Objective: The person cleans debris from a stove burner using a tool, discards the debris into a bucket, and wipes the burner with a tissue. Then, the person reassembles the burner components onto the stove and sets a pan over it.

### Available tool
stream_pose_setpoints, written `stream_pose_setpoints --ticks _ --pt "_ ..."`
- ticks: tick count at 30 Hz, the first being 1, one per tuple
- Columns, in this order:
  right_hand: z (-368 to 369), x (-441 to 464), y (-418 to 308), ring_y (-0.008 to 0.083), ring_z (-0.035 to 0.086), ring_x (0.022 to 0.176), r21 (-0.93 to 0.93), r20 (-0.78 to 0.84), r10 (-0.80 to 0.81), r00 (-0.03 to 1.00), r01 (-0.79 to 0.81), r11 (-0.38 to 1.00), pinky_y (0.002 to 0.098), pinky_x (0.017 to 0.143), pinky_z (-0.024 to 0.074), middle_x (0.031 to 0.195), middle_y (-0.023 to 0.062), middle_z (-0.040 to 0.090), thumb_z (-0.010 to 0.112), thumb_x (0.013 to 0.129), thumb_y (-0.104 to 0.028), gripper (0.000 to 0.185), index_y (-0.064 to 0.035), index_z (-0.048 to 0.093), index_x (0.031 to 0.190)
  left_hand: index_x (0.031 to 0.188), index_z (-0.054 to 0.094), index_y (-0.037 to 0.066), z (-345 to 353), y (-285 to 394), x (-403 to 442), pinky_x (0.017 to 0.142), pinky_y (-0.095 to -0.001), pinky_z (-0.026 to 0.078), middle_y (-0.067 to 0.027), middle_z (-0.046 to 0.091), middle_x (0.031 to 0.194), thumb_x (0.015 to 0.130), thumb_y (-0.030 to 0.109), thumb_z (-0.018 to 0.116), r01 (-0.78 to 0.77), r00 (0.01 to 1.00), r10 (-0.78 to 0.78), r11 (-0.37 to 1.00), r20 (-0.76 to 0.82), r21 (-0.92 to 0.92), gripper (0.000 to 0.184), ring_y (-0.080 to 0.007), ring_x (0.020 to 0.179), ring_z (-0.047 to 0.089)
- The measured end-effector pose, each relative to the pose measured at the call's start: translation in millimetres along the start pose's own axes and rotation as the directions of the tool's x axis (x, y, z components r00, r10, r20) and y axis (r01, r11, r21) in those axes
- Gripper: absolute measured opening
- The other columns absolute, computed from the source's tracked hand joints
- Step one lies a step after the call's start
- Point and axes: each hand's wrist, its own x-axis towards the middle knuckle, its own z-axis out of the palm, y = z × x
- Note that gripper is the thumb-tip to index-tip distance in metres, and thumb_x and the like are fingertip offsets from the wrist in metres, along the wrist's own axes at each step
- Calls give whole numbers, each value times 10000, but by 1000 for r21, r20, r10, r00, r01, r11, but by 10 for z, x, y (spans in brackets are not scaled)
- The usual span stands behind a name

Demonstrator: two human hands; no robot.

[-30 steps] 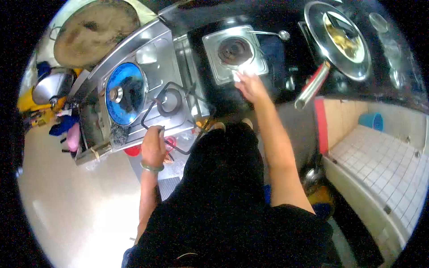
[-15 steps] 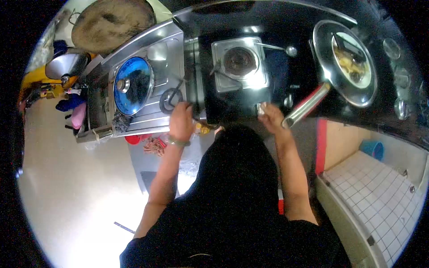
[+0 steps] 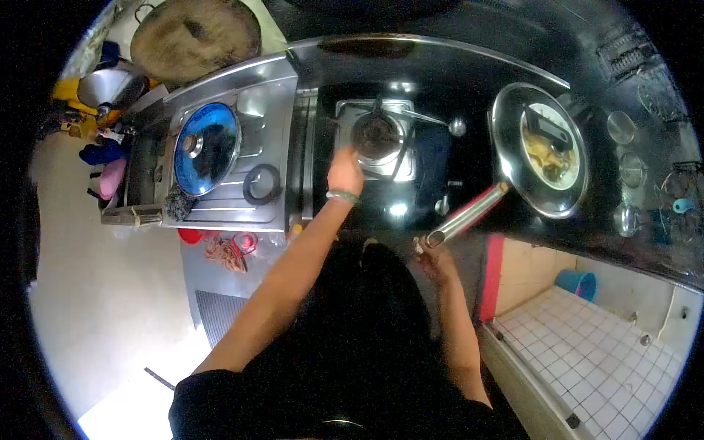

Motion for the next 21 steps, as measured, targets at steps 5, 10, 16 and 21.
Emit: stream_pose_setpoints --ticks 5,10,16,21 --pt "75 -89 -10 134 545 751 60 -49 29 998 -26 998 290 634 416 880 3 608 680 890 -114 95 -100 589 914 1034 534 9 117 151 -33 808 -484 486 -226 606 1016 927 170 547 99 988 -96 995 124 -18 194 -408 946 599" --pt "36 -99 -8 137 551 753 65 -66 4 998 1 998 294 611 420 891 6 612 685 890 -128 110 -95 590 932 1058 537 14 199 223 -56 803 -479 490 -225 607 1038 923 176 546 111 983 -108 994 147 -10 211 -405 945 602" --pt "-92 -96 7 141 553 746 47 -109 16 994 -11 999 294 602 425 880 13 607 694 884 -140 135 -97 578 938 1000 578 41 -13 -135 -27 781 -457 500 -173 640 949 893 143 564 -165 986 167 984 -25 64 148 -359 919 614" --pt "-127 -163 25 146 552 742 37 -81 -5 997 8 999 291 608 422 879 28 604 690 884 -149 163 -92 558 961 1020 591 47 -285 -469 403 869 -454 467 -167 635 1021 909 157 524 -337 936 330 941 121 41 170 -359 1000 582"
